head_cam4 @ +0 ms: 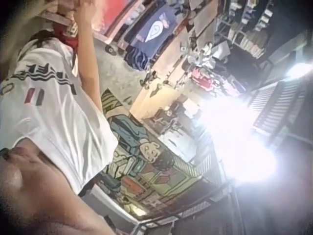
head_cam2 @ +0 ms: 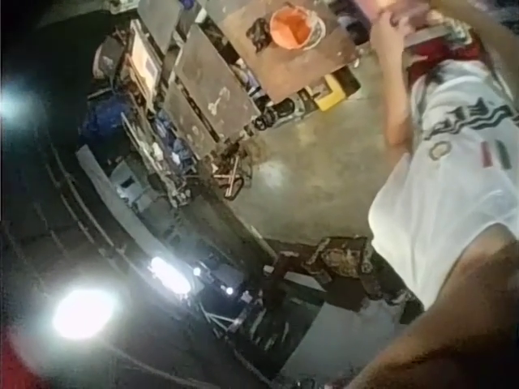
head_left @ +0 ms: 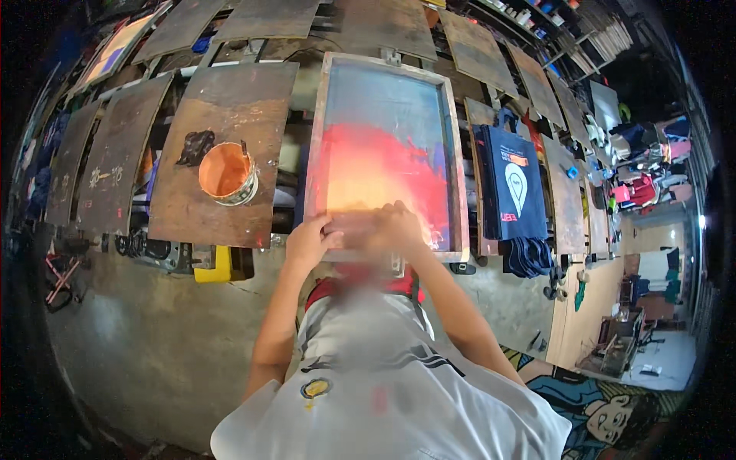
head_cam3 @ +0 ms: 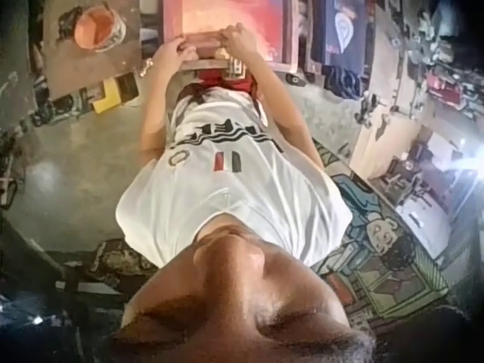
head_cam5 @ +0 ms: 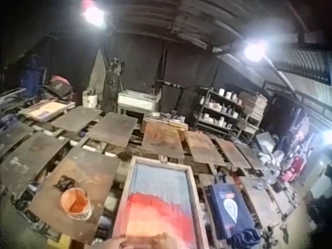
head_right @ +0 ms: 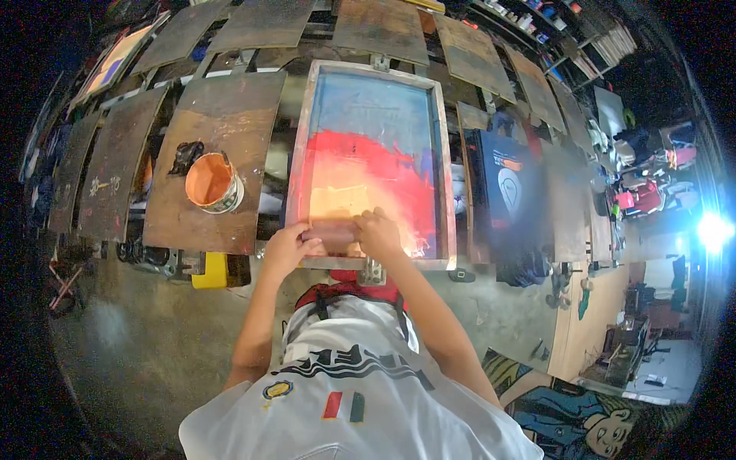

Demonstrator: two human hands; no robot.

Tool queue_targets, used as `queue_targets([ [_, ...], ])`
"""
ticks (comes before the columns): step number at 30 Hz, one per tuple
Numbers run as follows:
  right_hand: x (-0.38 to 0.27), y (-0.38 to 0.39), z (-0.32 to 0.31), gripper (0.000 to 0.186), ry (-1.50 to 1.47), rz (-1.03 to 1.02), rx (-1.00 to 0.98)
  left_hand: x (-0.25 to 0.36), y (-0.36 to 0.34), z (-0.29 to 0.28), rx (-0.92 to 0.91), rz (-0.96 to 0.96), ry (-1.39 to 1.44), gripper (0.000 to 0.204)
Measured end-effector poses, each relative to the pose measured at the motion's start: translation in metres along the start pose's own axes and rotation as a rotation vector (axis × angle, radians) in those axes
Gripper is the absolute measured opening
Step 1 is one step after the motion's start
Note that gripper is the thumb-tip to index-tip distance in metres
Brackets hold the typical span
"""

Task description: Screen printing a design onto a blue tote bag.

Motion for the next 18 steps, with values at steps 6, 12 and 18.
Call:
queue_targets([
  [6,-0.027,0.033,-0.023,0.012,-0.048,0.140,-0.058,-0.011,0.032,0.014,-0.066,-0.003,0.039,0.051],
  [12,-0.001,0.017,-0.005,0.016,-0.064,0.067,-0.050,-0.001,0.016,0.018,0.086,-0.054,0.053,0.051],
  [18,0.014,-0.007,0.006,0.027,0.017,-0.026,0.099,-0.016,-0.015,0.016,0.076,0.032,-0.003,0.047],
])
Point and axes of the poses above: each hand's wrist, its own y-axis away from the middle knuckle, its own z-axis out of the palm, x = y × z, the point moved 4 cm from there along -y, towards the middle knuckle, and after that the axes turned 6 degrees about -z, right-handed, at the moved point
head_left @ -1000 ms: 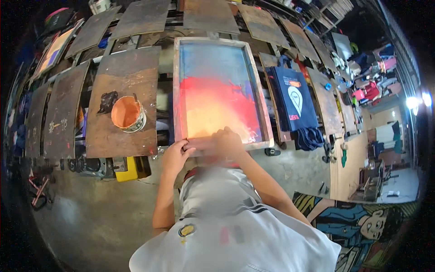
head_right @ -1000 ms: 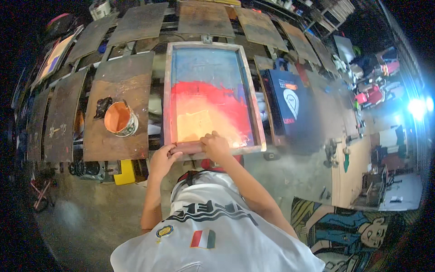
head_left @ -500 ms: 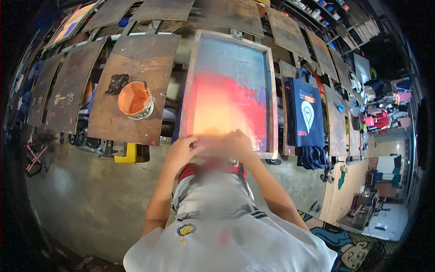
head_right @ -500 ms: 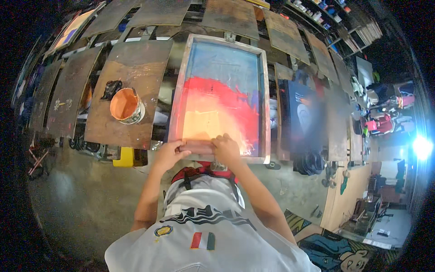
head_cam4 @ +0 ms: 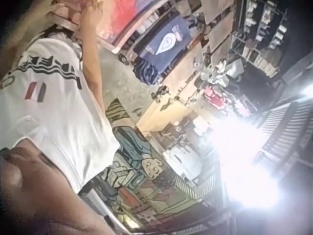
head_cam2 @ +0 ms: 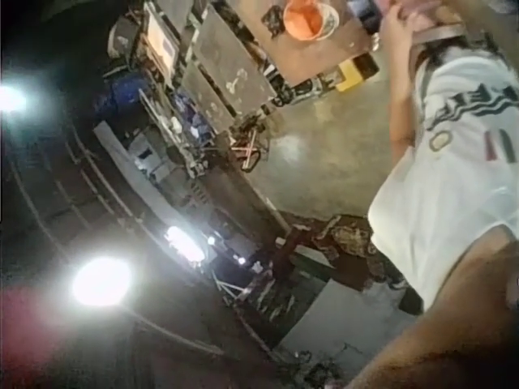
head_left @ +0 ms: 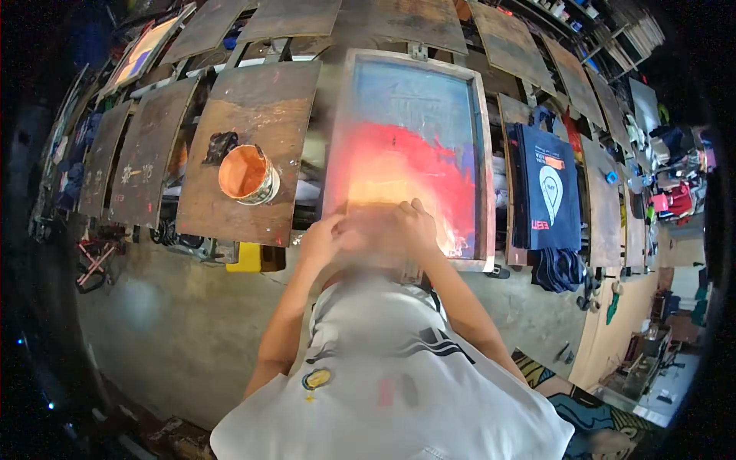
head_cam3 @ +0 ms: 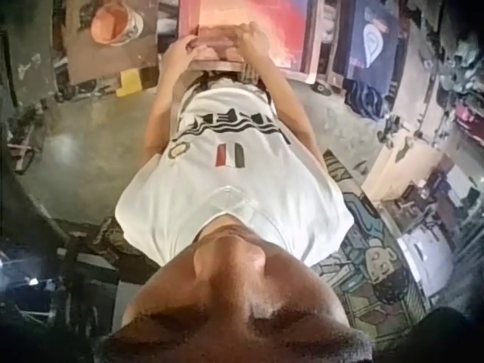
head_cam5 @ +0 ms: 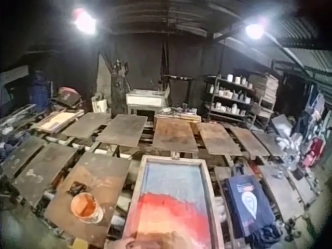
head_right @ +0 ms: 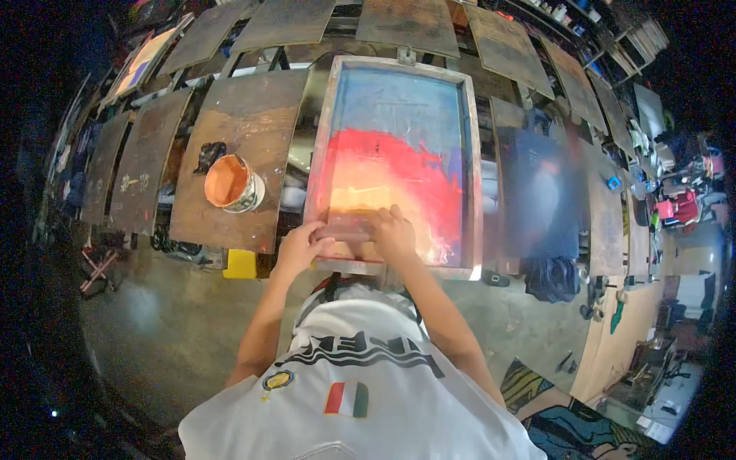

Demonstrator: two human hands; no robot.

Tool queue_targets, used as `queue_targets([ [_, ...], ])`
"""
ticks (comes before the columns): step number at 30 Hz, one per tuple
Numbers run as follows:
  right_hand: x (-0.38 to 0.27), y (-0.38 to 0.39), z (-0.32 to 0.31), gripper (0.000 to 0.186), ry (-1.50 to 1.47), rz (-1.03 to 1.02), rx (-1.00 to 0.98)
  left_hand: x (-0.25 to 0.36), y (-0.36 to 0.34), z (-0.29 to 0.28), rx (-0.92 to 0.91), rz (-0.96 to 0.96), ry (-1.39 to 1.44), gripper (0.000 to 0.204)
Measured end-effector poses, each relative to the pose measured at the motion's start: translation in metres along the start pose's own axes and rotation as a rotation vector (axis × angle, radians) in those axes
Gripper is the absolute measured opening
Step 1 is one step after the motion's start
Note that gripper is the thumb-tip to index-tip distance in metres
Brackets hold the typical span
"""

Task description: Screen printing a design onto a blue tote bag.

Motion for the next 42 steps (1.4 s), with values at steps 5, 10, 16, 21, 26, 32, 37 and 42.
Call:
queue_targets([
  [5,-0.013,0.015,-0.027,0.024,-0.102,0.008,-0.185,0.011,0.013,-0.010,-0.342,-0.039,0.025,0.046],
  [10,-0.020,0.031,-0.018,0.034,-0.057,0.042,-0.161,0.006,0.026,-0.001,-0.251,-0.004,0.155,0.043],
  [16,-0.013,0.000,-0.019,0.041,-0.106,0.001,-0.136,-0.011,0.005,-0.003,-0.219,-0.088,0.217,0.040],
  [21,-0.013,0.015,-0.018,0.037,-0.104,-0.008,-0.208,0.006,0.014,-0.008,-0.297,0.019,0.099,0.041],
  [26,-0.019,0.018,-0.017,0.034,-0.139,0.083,-0.199,0.002,0.018,-0.002,-0.172,-0.024,0.102,0.044],
  [32,-0.017,0.006,-0.024,0.033,-0.090,0.045,-0.101,-0.003,0.005,-0.013,-0.159,-0.017,0.061,0.046],
  [37,-0.025,0.026,-0.023,0.025,-0.088,0.085,-0.202,0.001,0.021,-0.010,-0.275,0.012,-0.032,0.045],
  [42,-0.021,0.005,-0.015,0.028,-0.125,0.085,-0.062,0.011,0.008,-0.018,-0.110,-0.014,-0.019,0.047],
])
Point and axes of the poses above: each hand's wrist, its own y-axis away from the middle knuckle, its own z-axis out of the palm, x = y × z, the point moved 4 cm from there along -y, towards the middle knuckle, and after that the axes turned 6 degrees about -z, right-handed, at the moved point
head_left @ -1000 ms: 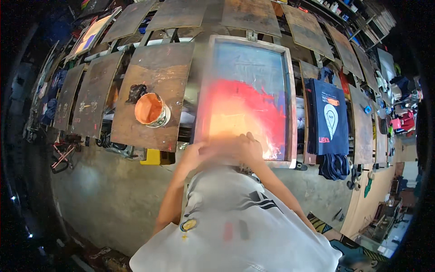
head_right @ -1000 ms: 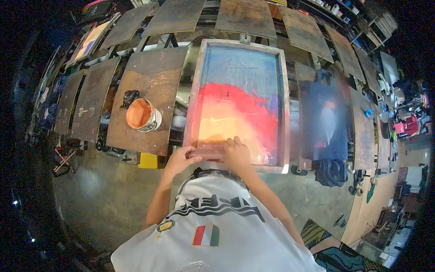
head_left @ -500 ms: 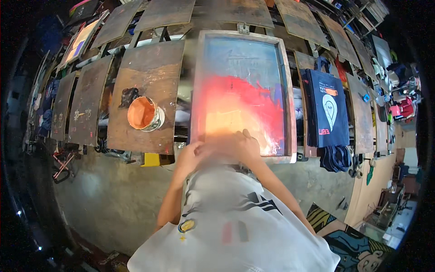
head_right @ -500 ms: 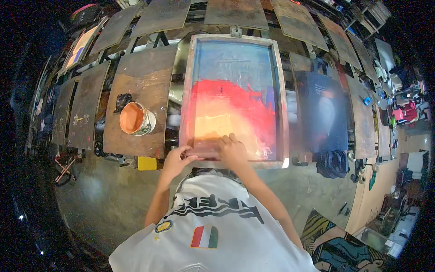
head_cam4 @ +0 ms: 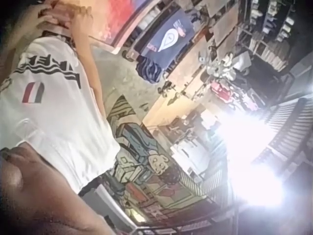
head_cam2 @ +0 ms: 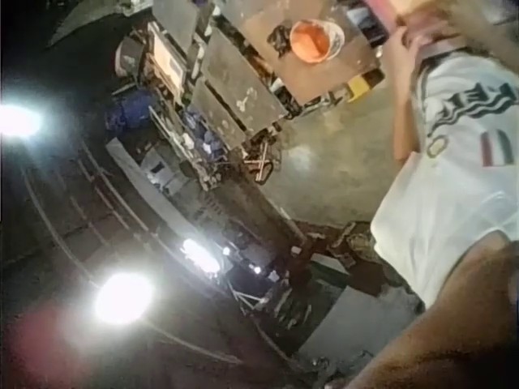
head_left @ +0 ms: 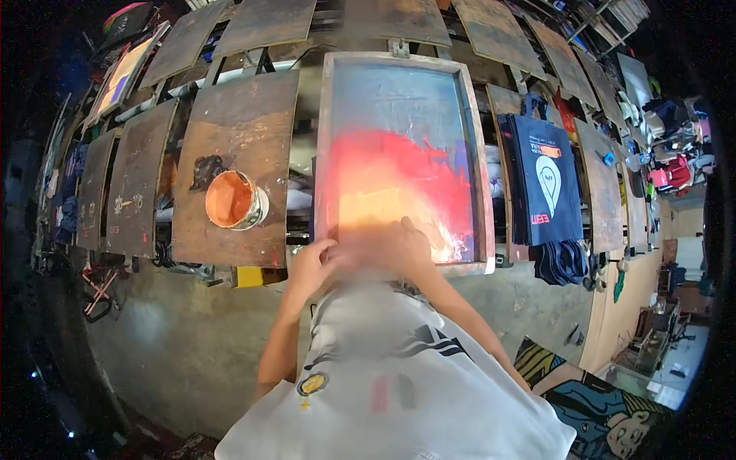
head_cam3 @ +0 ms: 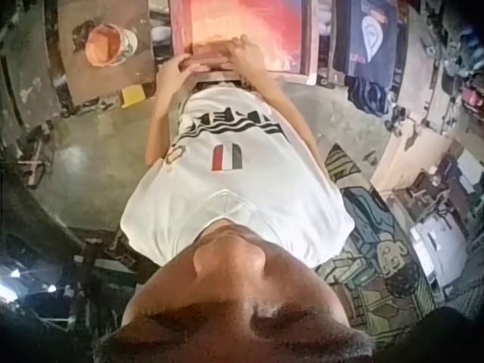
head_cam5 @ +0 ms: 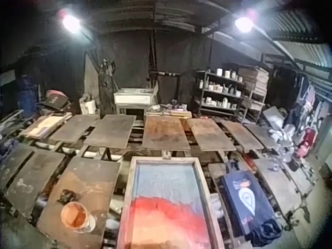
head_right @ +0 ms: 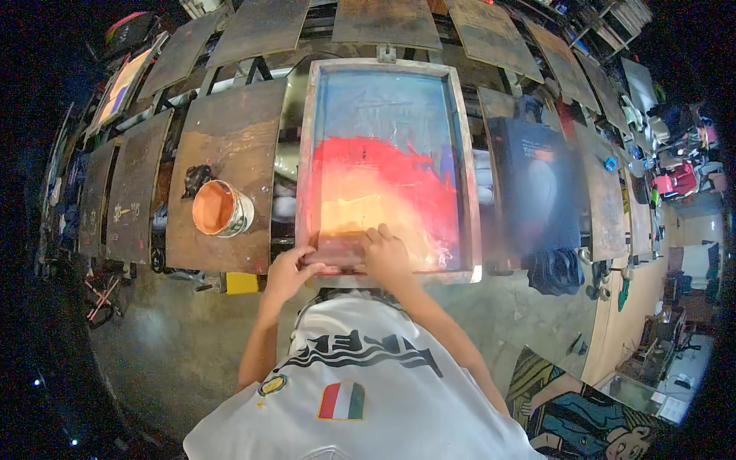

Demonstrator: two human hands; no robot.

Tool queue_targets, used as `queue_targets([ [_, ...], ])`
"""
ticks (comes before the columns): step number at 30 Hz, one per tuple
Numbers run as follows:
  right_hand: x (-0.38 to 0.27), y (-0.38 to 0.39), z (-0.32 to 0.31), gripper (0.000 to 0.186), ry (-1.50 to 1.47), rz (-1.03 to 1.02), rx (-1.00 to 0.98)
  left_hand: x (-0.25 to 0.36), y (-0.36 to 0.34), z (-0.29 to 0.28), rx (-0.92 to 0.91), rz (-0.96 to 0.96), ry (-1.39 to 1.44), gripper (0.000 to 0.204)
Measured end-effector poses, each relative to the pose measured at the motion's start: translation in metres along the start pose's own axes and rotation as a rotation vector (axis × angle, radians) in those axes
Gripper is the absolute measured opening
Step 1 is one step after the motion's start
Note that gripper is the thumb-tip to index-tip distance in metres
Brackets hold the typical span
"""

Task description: Screen printing a design onto a blue tote bag.

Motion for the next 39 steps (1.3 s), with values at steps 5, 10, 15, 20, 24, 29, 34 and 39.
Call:
queue_targets([
  [5,-0.005,0.007,-0.014,0.023,-0.018,0.038,-0.174,0.008,0.005,-0.008,-0.139,0.007,-0.054,0.046],
  [10,-0.017,0.019,-0.007,0.015,-0.023,-0.044,0.058,0.002,0.022,-0.002,-0.074,-0.070,0.012,0.048],
  [15,-0.008,0.002,-0.011,0.018,-0.021,-0.031,-0.078,0.009,0.009,-0.013,-0.049,-0.003,0.064,0.048],
  [20,-0.006,0.020,0.001,0.018,-0.083,-0.037,-0.100,-0.002,0.027,-0.001,-0.094,-0.024,0.011,0.047],
  [24,-0.010,0.000,0.003,0.011,-0.042,-0.078,0.015,-0.001,0.017,-0.007,0.046,-0.035,0.119,0.044],
  [29,-0.006,0.000,-0.001,0.010,0.030,-0.066,-0.137,0.000,0.018,-0.009,-0.081,-0.030,-0.065,0.050],
  [34,-0.015,0.009,-0.003,0.013,-0.074,-0.085,-0.051,-0.011,0.032,0.006,-0.039,-0.085,0.018,0.048],
  [39,-0.001,-0.017,-0.001,0.016,-0.012,-0.112,0.083,-0.006,0.002,-0.005,0.054,-0.029,0.034,0.046],
])
Point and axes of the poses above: each hand's wrist, its own y-axis away from the middle knuckle, its own z-axis out of the palm, x = y × z, the point moved 4 cm from there along -y, towards the middle knuckle, and after that the axes turned 6 degrees about -z, right-handed, at the moved point
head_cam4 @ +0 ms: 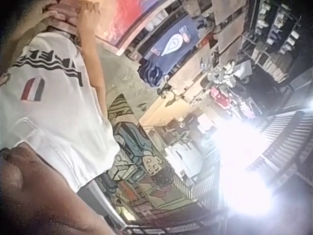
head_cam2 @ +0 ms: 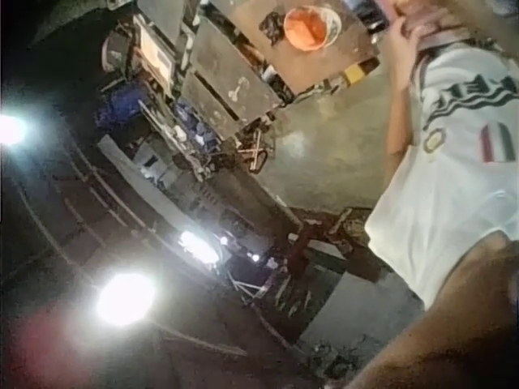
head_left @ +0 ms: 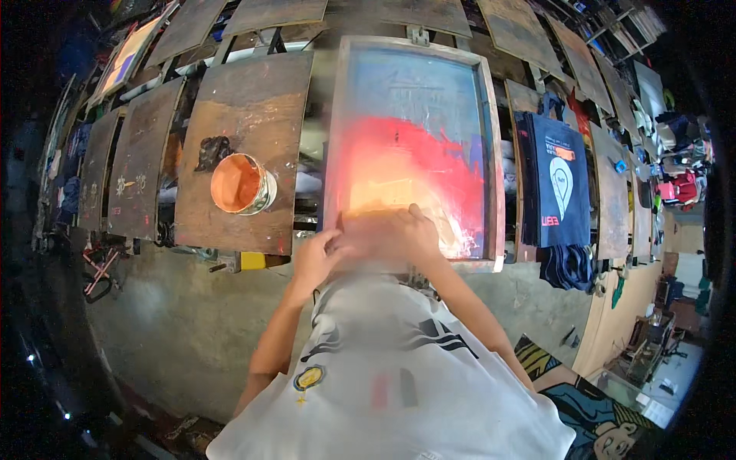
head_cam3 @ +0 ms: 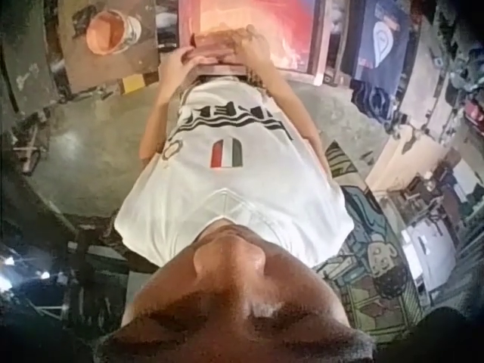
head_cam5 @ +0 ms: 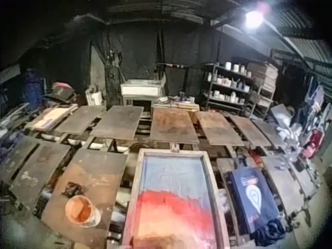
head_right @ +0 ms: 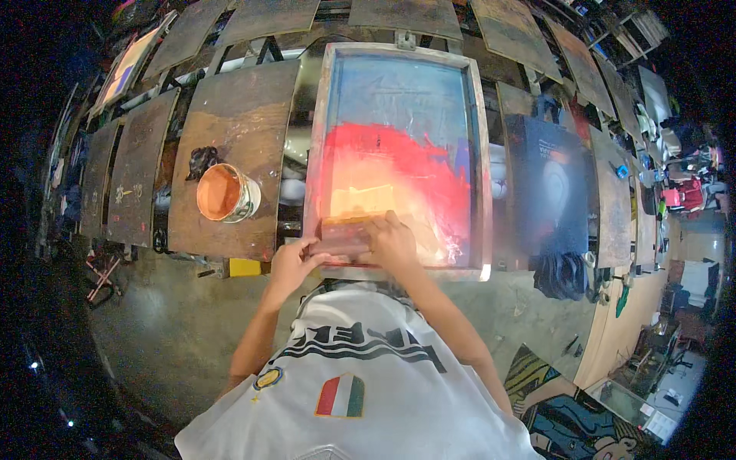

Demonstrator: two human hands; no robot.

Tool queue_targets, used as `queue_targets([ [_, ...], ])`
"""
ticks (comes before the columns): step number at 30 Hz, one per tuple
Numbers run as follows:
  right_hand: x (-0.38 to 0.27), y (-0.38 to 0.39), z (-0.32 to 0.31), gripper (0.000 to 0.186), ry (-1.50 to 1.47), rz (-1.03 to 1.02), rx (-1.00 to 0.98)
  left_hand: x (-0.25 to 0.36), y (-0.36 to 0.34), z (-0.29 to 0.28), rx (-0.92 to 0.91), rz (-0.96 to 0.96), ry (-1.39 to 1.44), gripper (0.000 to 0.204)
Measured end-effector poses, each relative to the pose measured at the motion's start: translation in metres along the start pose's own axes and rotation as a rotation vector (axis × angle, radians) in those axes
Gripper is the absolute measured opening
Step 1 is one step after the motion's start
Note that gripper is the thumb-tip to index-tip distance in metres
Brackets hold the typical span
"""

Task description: Screen printing a design onto a blue tote bag.

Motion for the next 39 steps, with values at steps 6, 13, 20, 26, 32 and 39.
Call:
queue_targets([
  [6,-0.009,0.031,0.010,0.023,-0.035,0.069,-0.179,-0.008,0.022,0.005,-0.131,-0.025,-0.013,0.047],
  [13,-0.006,0.020,0.014,0.031,-0.013,0.066,-0.092,0.000,0.010,-0.005,-0.145,-0.082,0.052,0.043],
  [20,-0.013,0.038,0.008,0.027,-0.026,-0.018,-0.151,0.000,0.026,0.002,-0.156,-0.085,0.029,0.047],
  [26,-0.015,0.019,-0.002,0.022,-0.038,0.002,-0.057,-0.006,0.021,-0.001,-0.170,-0.129,0.102,0.046],
  [32,-0.010,0.027,0.008,0.027,-0.041,-0.020,-0.099,-0.009,0.025,0.005,-0.131,-0.116,0.045,0.049],
  [39,-0.008,0.031,0.017,0.034,-0.054,0.007,-0.179,-0.003,0.019,-0.001,-0.224,-0.124,0.027,0.048],
])
Point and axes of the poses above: each hand's wrist, its own y-axis away from the middle knuckle, its own z-axis out of the palm, x = y × z, the point moved 4 cm from there along -y, towards the middle knuckle, and after that the axes turned 6 degrees about -z, right-handed, at the moved point
